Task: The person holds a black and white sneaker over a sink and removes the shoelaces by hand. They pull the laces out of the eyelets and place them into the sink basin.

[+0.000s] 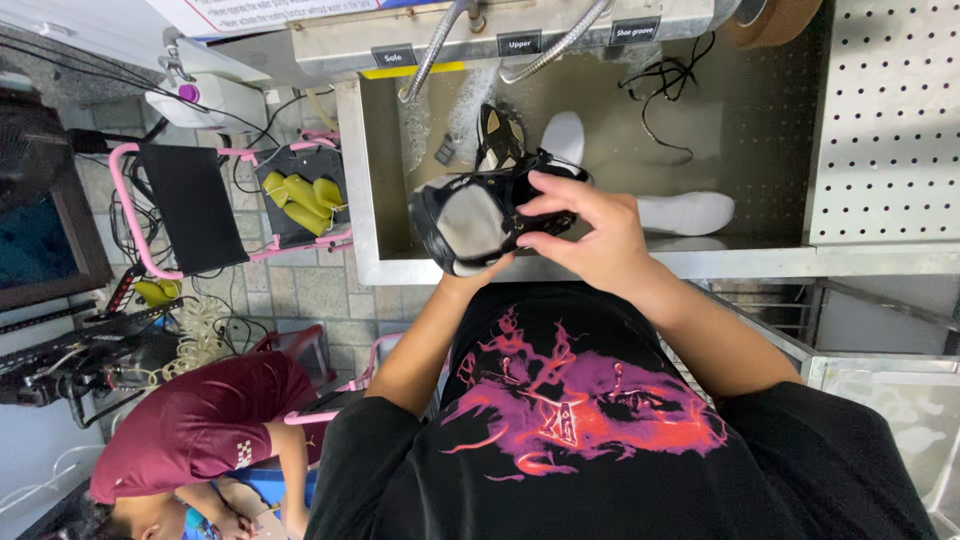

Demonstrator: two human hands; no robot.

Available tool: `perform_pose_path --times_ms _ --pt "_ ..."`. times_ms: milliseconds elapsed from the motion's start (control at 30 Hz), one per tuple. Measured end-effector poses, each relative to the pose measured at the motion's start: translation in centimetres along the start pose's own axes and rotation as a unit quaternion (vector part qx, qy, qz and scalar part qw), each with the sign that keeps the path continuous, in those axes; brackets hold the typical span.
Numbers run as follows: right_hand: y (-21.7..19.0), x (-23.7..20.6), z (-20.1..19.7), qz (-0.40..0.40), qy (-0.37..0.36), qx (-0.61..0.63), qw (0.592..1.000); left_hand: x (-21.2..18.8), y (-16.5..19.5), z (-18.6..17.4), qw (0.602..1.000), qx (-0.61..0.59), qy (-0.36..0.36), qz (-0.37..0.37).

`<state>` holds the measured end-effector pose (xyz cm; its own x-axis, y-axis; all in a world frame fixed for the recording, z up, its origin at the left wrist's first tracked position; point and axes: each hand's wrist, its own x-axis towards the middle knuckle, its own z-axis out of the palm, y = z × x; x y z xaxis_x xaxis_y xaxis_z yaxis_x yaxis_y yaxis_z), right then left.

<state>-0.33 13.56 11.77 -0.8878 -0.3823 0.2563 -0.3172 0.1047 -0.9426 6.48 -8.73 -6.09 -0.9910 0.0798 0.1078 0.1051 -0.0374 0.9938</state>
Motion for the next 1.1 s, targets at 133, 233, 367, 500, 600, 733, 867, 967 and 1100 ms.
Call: perform_pose_path --times_ms 133,233,367,500,600,733,867,967,1100 --pt "1.1 -0.1 -0.2 0.026 -0.027 0.031 0.999 -1.5 -2.1 -0.6 0.994 -0.03 -0.018 -0.101" --pt "1.5 0.2 -0.8 0.137 -0.09 0.099 0.982 -1.3 -2.8 -1.0 0.996 0.039 -0.027 -0.074" --pt "2.0 0.7 -1.7 0.15 -0.156 0.161 0.963 -0.9 -1.9 -0.7 0.996 0.073 -0.031 -0.049" --pt "2.9 0.8 -1.8 0.222 -0.176 0.193 0.939 0.1 0.5 -0.5 0.994 0.072 0.066 -0.046" --pt "3.8 0.6 -1.4 0.229 -0.141 0.215 0.939 1.4 2.6 -0.9 0.978 0.205 0.043 0.022" --pt "4.6 0.0 -0.2 0.169 -0.071 0.128 0.975 2.8 5.2 -0.6 0.978 0.197 0.071 -0.027" --pt "5.2 -0.2 0.3 0.164 -0.05 0.162 0.972 4.0 7.8 0.1 0.975 0.219 0.031 0.002" --pt "5.4 0.0 0.2 0.171 -0.039 0.159 0.972 4.6 10.6 0.0 0.99 0.112 -0.013 0.089" --pt "5.6 0.3 -0.1 0.168 -0.053 0.11 0.978 5.0 14.8 0.0 0.962 0.253 -0.015 0.105"
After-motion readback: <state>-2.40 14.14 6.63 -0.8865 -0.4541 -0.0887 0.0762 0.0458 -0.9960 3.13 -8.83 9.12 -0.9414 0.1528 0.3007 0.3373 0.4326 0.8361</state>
